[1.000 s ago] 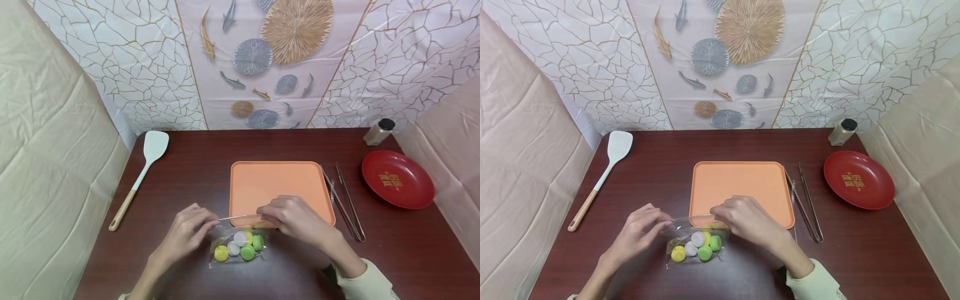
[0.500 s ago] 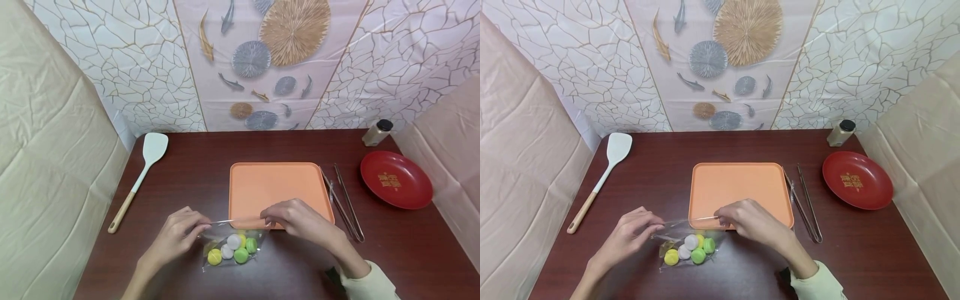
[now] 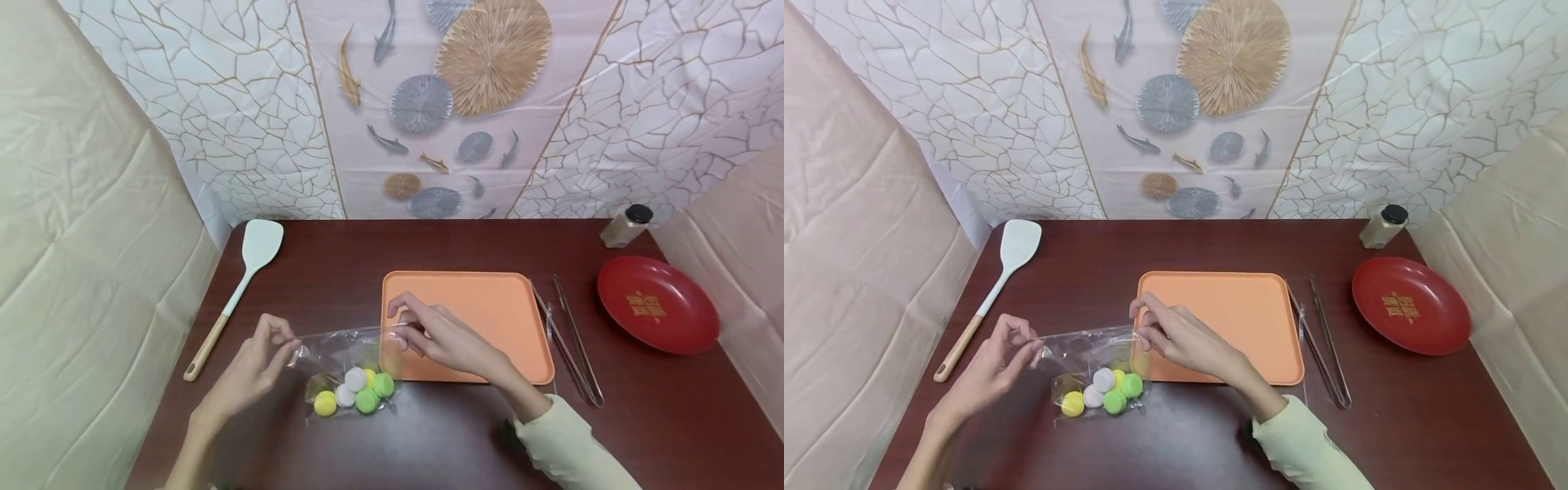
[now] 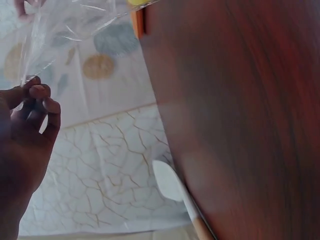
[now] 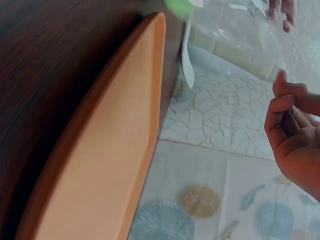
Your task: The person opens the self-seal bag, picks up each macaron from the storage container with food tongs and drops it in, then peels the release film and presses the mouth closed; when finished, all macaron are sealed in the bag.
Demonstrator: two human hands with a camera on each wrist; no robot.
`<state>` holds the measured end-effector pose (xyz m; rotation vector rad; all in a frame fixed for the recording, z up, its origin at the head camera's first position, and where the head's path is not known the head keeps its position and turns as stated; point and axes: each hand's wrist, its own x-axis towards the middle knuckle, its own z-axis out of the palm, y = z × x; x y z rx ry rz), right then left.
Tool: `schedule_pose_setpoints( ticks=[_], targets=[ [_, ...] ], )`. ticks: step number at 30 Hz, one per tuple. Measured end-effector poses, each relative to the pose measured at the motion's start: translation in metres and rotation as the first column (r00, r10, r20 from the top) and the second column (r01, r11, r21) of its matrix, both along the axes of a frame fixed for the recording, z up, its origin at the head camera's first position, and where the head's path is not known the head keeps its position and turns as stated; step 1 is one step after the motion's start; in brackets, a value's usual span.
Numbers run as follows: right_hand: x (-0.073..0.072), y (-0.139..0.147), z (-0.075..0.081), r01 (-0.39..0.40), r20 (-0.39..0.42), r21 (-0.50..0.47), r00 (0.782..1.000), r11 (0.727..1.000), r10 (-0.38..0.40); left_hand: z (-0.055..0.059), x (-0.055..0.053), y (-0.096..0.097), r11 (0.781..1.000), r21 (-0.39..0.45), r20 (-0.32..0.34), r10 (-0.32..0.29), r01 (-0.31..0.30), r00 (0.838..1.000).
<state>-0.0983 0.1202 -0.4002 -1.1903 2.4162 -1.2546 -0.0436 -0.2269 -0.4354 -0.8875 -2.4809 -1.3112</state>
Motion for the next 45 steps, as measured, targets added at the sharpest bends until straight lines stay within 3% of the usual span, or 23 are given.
schedule_pose_setpoints(
  ticks=[9,14,19,22,25,28,33,37,40,42,45],
  targets=[
    [-0.023,-0.023,-0.012,0.075,-0.078,-0.079,0.994,0.994,-0.081,-0.006,-0.026,-0.021,0.994,-0.103,-0.123,-0.05,0.038,0.991],
    [-0.043,-0.037,-0.016,0.153,-0.052,-0.077,0.986,0.985,-0.157,-0.003,-0.043,-0.029,0.988,-0.154,-0.055,-0.009,0.0,0.998],
    [-0.061,-0.05,-0.023,0.216,0.094,0.015,0.972,0.976,-0.217,0.0,-0.064,-0.028,0.968,-0.237,-0.004,0.078,-0.077,0.997],
    [-0.069,-0.055,-0.029,0.219,0.198,0.08,0.953,0.972,-0.231,0.0,-0.075,-0.025,0.953,-0.281,0.027,0.129,-0.116,0.991],
    [-0.075,-0.059,-0.034,0.204,0.229,0.141,0.945,0.969,-0.232,-0.002,-0.086,-0.023,0.939,-0.312,0.05,0.168,-0.145,0.985],
    [-0.079,-0.062,-0.038,0.169,0.222,0.167,0.954,0.971,-0.204,-0.007,-0.099,-0.023,0.933,-0.319,0.062,0.195,-0.165,0.979],
    [-0.085,-0.068,-0.046,0.1,0.217,0.18,0.966,0.978,-0.139,-0.041,-0.127,-0.034,0.937,-0.293,0.096,0.226,-0.19,0.969],
    [-0.088,-0.068,-0.054,0.11,0.175,0.216,0.973,0.97,-0.149,-0.094,-0.157,-0.048,0.916,-0.353,0.128,0.248,-0.189,0.96],
    [-0.089,-0.066,-0.058,0.126,0.158,0.238,0.973,0.963,-0.166,-0.129,-0.173,-0.058,0.91,-0.39,0.123,0.205,-0.142,0.971],
    [-0.091,-0.064,-0.059,0.131,0.165,0.242,0.971,0.961,-0.173,-0.134,-0.174,-0.058,0.909,-0.407,0.157,0.171,-0.094,0.973],
    [-0.096,-0.058,-0.071,0.146,0.172,0.219,0.967,0.965,-0.185,-0.118,-0.162,-0.049,0.899,-0.436,0.232,0.155,-0.04,0.96]
  ],
)
